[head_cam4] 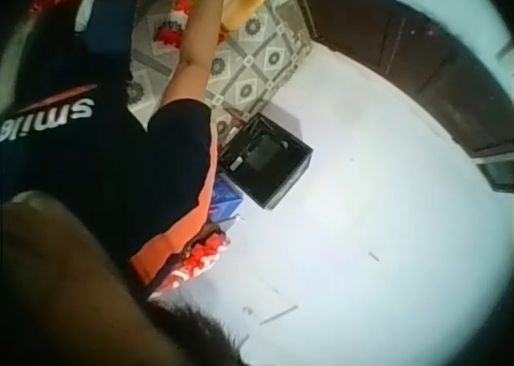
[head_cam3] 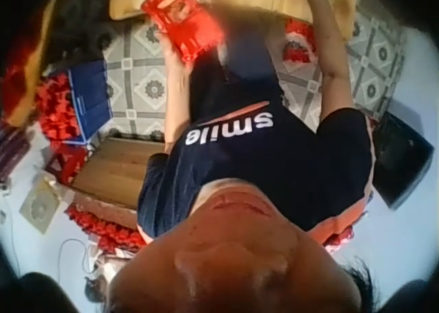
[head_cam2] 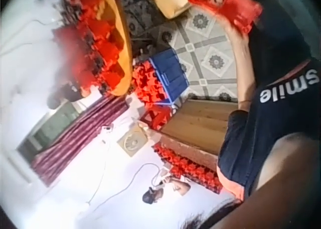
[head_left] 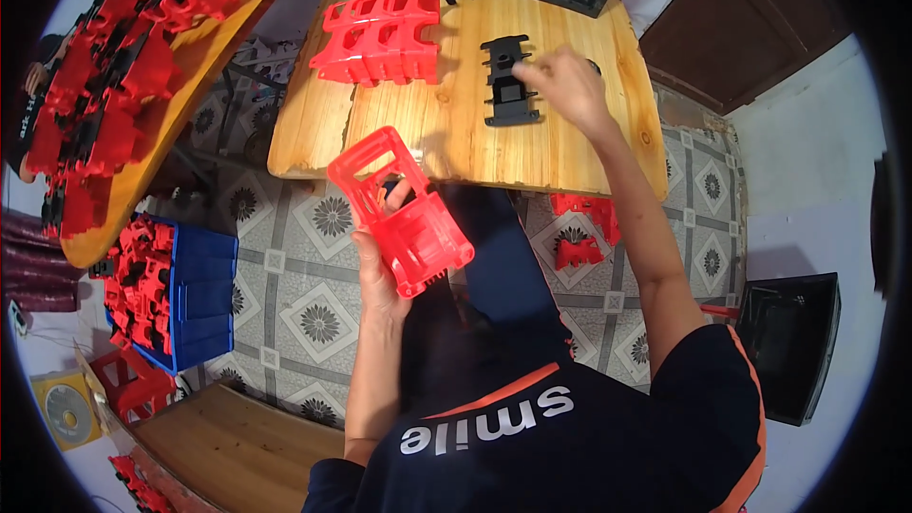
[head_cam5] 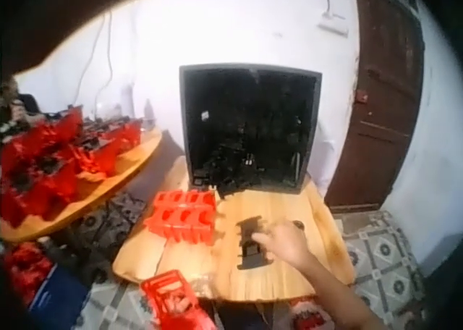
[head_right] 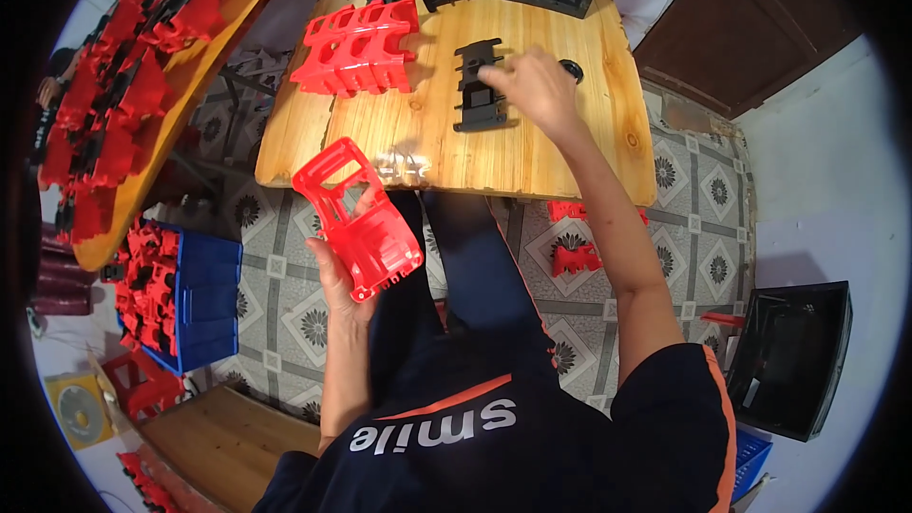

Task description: The person assembles plastic units by fitting black components into red frames by hand and placing the assembled parts on a table. The person also restocks stacks of red frames onto the work table.

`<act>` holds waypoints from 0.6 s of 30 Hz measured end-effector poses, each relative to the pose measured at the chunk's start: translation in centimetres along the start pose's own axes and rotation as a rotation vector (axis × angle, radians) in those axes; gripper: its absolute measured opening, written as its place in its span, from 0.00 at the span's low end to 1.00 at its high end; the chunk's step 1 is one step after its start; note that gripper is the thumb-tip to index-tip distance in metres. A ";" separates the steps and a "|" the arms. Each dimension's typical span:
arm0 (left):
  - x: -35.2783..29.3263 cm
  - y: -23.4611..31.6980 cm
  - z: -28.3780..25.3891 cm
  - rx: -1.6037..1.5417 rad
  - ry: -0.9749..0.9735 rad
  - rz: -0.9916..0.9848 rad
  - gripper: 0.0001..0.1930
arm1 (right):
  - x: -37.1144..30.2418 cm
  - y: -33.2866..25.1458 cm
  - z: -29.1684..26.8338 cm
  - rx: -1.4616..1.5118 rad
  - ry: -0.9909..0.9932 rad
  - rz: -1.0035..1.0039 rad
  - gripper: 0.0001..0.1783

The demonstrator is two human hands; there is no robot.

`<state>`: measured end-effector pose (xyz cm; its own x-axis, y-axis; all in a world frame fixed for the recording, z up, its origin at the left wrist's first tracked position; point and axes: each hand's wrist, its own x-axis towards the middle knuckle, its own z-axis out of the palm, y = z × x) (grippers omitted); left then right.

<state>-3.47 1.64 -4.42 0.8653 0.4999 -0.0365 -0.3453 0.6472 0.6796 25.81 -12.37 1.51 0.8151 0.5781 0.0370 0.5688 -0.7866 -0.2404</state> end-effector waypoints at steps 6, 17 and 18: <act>-0.1 0.9 0.8 -0.168 0.043 -0.005 0.36 | 5.2 3.4 2.4 0.297 -0.033 -0.539 0.12; 0.7 1.0 0.0 -0.086 0.068 0.129 0.47 | -4.5 0.6 1.3 0.474 0.218 -0.300 0.10; 0.7 0.7 0.1 -0.052 0.082 0.145 0.49 | -6.8 -1.9 0.0 0.604 0.215 -0.262 0.11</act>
<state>-3.06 2.43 -3.89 0.7735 0.6338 -0.0022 -0.4842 0.5931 0.6433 19.25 -14.82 1.69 0.6984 0.6278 0.3436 0.6398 -0.3325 -0.6929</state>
